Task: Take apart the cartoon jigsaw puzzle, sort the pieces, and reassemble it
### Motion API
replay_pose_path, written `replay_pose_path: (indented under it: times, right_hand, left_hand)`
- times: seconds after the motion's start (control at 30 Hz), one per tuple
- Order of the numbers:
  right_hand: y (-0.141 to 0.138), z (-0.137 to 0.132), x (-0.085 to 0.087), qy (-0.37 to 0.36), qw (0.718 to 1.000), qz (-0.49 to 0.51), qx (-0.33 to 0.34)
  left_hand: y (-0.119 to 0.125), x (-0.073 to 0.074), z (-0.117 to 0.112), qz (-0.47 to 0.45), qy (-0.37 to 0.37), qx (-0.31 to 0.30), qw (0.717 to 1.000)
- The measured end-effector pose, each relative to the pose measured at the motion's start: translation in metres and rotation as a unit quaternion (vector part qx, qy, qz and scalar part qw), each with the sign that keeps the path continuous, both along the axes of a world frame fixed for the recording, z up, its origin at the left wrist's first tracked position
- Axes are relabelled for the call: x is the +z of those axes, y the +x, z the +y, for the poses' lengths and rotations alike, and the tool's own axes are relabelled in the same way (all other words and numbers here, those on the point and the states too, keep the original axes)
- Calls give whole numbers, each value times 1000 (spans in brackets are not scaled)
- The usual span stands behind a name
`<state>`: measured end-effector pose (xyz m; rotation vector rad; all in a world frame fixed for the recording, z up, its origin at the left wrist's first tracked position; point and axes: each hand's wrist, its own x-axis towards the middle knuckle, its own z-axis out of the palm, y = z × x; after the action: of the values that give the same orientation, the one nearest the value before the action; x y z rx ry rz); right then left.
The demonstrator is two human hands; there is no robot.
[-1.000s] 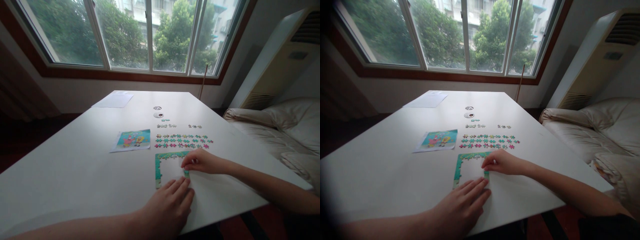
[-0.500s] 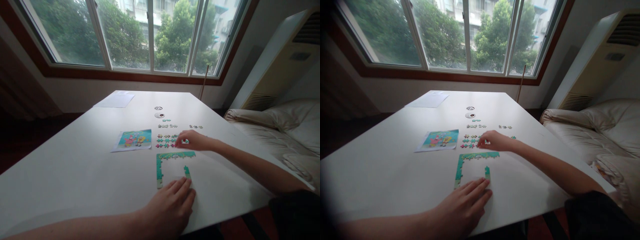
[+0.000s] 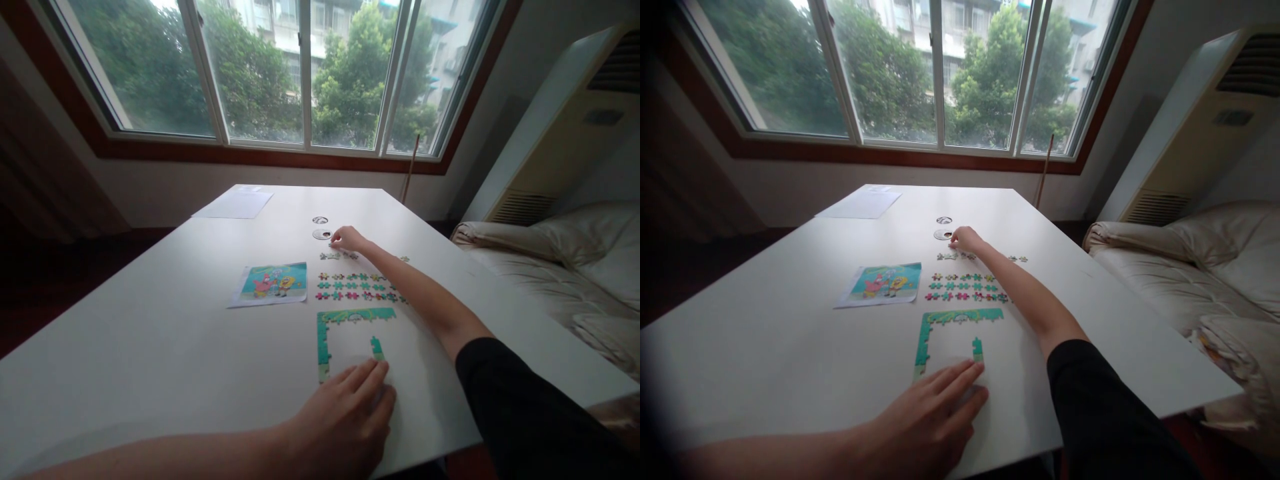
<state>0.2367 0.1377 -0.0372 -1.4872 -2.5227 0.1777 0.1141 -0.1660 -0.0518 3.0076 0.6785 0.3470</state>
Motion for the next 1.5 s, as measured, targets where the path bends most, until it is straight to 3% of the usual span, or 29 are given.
replay_pose_path:
  times: [0.23,0.4,0.57,0.63,0.73,0.9,1.1,1.3,1.5]
  right_hand:
    - [-2,14,4,-53,998,10,-9]
    - [0,-4,11,-50,995,71,47]
    - [16,-65,18,-69,981,126,129]
    - [31,-100,21,-139,956,159,202]
    - [55,-151,26,-205,934,140,256]
    - [83,-197,19,-223,945,128,203]
    - [87,-204,4,-209,951,163,162]
    - [85,-206,6,-203,952,170,155]
    - [82,-208,8,-155,959,133,196]
  left_hand:
    - [0,9,-1,23,-52,35,998]
    - [-1,13,-2,28,-87,50,995]
    - [-2,8,-1,25,-82,38,996]
    - [-1,4,0,18,-75,37,996]
    - [1,1,0,11,-68,41,997]
    - [6,4,-1,18,-64,43,997]
    - [7,5,-1,22,-58,41,997]
    - [9,8,-1,21,-50,41,998]
    - [9,10,-1,20,-47,39,998]
